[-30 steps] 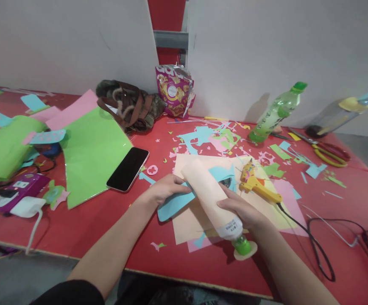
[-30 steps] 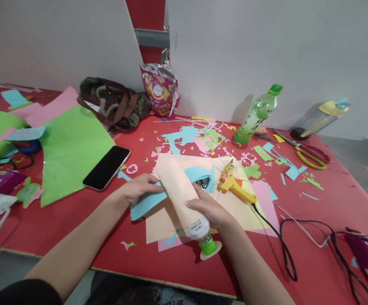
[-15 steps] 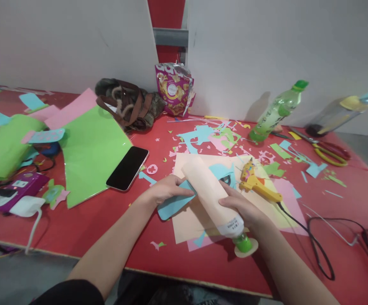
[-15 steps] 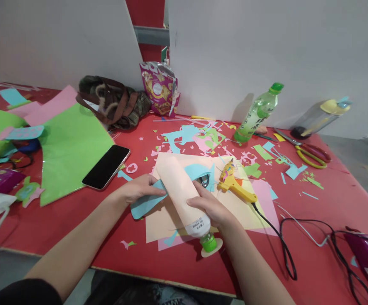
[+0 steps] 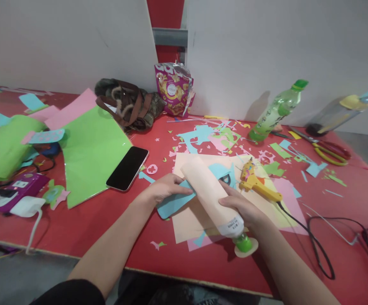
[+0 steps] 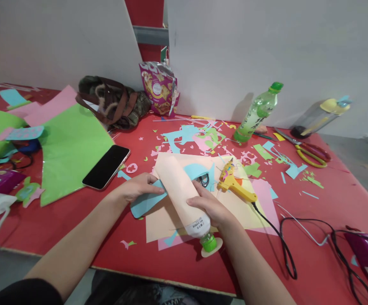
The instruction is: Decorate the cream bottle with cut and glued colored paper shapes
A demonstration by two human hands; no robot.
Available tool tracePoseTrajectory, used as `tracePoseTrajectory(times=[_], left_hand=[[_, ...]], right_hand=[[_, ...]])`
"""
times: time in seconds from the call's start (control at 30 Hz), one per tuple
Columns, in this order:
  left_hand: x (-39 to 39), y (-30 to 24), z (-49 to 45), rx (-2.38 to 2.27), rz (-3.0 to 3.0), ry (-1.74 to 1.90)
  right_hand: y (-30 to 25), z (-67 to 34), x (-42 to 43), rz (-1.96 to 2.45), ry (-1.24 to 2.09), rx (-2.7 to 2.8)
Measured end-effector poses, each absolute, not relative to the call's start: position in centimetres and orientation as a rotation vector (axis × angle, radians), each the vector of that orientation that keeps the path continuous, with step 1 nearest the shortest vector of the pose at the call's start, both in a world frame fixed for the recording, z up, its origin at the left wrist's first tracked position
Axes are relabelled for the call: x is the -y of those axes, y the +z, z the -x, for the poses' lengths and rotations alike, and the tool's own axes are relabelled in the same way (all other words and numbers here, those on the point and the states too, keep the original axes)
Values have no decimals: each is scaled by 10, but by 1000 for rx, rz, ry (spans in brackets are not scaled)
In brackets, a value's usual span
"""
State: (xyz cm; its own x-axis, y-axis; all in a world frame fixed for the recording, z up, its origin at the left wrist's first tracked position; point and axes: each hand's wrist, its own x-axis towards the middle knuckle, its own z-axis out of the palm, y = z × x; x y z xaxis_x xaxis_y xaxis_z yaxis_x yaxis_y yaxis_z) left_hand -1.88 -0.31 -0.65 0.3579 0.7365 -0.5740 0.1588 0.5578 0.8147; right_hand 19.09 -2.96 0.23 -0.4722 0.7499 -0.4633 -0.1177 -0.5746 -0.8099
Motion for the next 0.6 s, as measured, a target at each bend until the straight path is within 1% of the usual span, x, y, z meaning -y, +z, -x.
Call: tracePoseTrajectory(times=[0.2,0.6], left_hand=[[-2,-7,25,-1285,-971,606],[-2,-9,21,-1276,-891,638]], right_hand=[[2,-192,29,1166,2077,967],[-3,-195,29,1139,2105,1013]])
